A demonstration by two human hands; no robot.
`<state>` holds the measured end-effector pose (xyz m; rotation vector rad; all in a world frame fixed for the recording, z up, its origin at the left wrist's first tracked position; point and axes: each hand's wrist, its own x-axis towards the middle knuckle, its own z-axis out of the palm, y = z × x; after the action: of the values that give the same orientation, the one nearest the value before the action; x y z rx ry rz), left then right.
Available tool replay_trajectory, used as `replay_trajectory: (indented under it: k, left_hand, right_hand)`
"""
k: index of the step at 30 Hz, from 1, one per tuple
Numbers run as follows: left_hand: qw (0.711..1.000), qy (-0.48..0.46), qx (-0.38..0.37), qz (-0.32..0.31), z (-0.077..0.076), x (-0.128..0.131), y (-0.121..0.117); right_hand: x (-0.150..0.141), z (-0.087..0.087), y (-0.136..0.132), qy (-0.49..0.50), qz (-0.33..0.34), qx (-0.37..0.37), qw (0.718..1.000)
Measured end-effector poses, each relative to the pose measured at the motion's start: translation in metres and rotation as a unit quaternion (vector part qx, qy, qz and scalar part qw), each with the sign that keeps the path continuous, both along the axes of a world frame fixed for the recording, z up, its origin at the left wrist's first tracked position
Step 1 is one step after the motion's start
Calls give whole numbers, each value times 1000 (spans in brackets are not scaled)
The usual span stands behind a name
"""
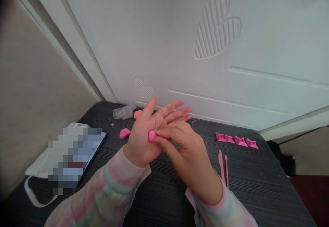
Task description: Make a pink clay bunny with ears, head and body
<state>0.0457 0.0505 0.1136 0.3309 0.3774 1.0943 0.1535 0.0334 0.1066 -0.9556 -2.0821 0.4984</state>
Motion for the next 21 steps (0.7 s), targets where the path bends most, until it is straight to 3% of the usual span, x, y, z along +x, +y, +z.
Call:
replay_trajectory:
  k: [5,12,17,21]
  left_hand:
    - [999,42,17,-9,3,0,-1]
    - [998,46,3,47,1,-4,2]
    - [996,53,-11,76,-3,-7,6]
    - [994,37,-39,92,-2,-10,8]
  right_hand:
    - [2,0,-1,35,-6,-32,999]
    - [0,-4,-6,-55,3,112,992]
    - [-4,-7,-5,-47,-13,133,990]
    - [-5,-8,-1,-67,16,137,988]
